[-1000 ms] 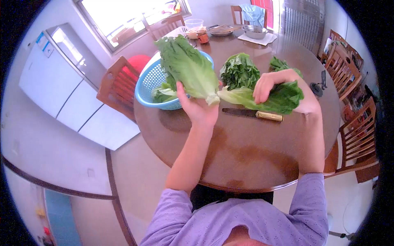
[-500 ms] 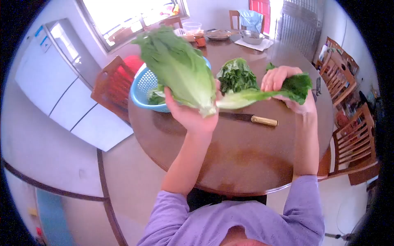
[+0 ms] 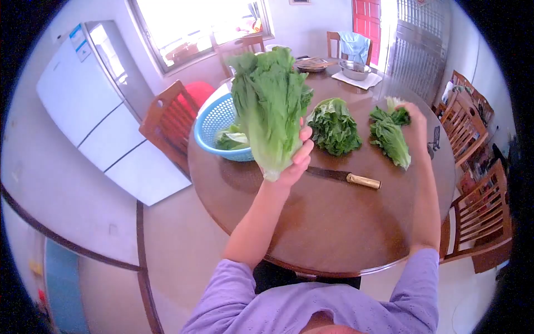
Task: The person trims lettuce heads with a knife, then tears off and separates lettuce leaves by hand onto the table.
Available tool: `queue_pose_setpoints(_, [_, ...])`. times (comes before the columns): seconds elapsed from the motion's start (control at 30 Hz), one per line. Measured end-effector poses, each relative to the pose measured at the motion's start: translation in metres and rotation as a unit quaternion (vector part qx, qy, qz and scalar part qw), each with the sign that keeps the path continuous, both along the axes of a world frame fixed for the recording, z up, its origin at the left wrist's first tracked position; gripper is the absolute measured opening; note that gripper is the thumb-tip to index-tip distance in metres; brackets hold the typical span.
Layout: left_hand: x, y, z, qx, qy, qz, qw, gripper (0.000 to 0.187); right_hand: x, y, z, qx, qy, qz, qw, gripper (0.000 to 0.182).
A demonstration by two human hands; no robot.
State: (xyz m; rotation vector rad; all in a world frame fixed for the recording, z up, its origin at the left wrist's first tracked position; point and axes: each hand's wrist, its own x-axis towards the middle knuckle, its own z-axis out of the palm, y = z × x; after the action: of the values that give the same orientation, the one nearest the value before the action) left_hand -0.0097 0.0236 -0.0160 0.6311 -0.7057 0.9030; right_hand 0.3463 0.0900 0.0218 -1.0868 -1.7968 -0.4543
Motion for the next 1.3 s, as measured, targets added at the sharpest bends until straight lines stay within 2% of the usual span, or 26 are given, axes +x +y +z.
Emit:
queue_pose_setpoints(0.07, [0.001, -0.002, -0.003, -0.008, 0.011, 0.002, 1.000, 0.066, 0.023, 0.023, -0.039, -0.165, -0.077, -0.047, 0.982, 0.043])
queue_pose_setpoints(0.1, [0.001, -0.003, -0.005, -0.011, 0.016, 0.002, 1.000, 0.066, 0.022, 0.016, -0.044, -0.297, -0.138, -0.050, 0.943, 0.055])
queue_pose_setpoints(0.2, [0.002, 0.001, -0.009, -0.006, 0.037, 0.010, 0.999, 0.067, 0.018, -0.001, -0.043, -0.358, -0.134, -0.017, 0.924, 0.066])
queue_pose_setpoints(0.23, [0.003, -0.001, -0.007, -0.008, 0.050, 0.024, 0.998, 0.065, 0.016, -0.006, -0.036, -0.336, -0.138, -0.003, 0.932, 0.074])
queue_pose_setpoints(0.33, [0.005, -0.008, -0.003, -0.014, 0.087, 0.057, 0.994, 0.062, -0.012, -0.041, 0.001, -0.232, -0.228, -0.104, 0.940, 0.067])
queue_pose_setpoints(0.4, [0.008, -0.009, -0.004, -0.013, 0.100, 0.070, 0.992, 0.062, -0.035, -0.052, 0.025, -0.159, -0.160, -0.013, 0.974, 0.056])
queue_pose_setpoints(0.43, [0.008, -0.007, -0.006, -0.015, 0.089, 0.034, 0.995, 0.064, -0.047, -0.059, 0.038, -0.122, -0.126, 0.032, 0.984, 0.051])
queue_pose_setpoints(0.47, [0.007, -0.003, -0.011, -0.017, 0.078, -0.002, 0.997, 0.067, -0.062, -0.070, 0.051, -0.130, -0.073, 0.090, 0.985, 0.045])
queue_pose_setpoints(0.53, [0.008, -0.001, -0.017, -0.017, 0.068, -0.039, 0.997, 0.070, -0.094, -0.092, 0.074, -0.142, 0.035, 0.205, 0.968, 0.034])
queue_pose_setpoints(0.63, [0.009, -0.002, -0.019, -0.011, 0.073, -0.043, 0.996, 0.071, -0.127, -0.109, 0.081, -0.122, 0.116, 0.314, 0.934, 0.026])
queue_pose_setpoints(0.77, [0.011, -0.005, -0.017, -0.010, 0.085, -0.039, 0.996, 0.071, -0.158, -0.116, 0.077, -0.093, 0.176, 0.370, 0.907, 0.026])
queue_pose_setpoints(0.87, [0.015, -0.011, -0.014, -0.026, 0.101, -0.005, 0.994, 0.068, -0.166, -0.111, 0.077, -0.059, 0.168, 0.374, 0.910, 0.025])
queue_pose_setpoints(1.0, [0.022, -0.017, -0.014, -0.081, 0.136, 0.035, 0.987, 0.062, -0.167, -0.105, 0.073, -0.061, 0.191, 0.358, 0.912, 0.026])
queue_pose_setpoints(1.13, [0.021, -0.009, -0.016, -0.071, 0.115, -0.022, 0.991, 0.056, -0.161, -0.098, 0.066, -0.109, 0.211, 0.349, 0.906, 0.022])
queue_pose_setpoints(1.2, [0.022, -0.009, -0.012, -0.087, 0.117, -0.034, 0.989, 0.054, -0.162, -0.098, 0.065, -0.129, 0.205, 0.352, 0.904, 0.028])
queue_pose_setpoints(1.3, [0.024, -0.011, -0.011, -0.061, 0.104, 0.019, 0.992, 0.050, -0.163, -0.106, 0.063, -0.202, 0.174, 0.359, 0.894, 0.041])
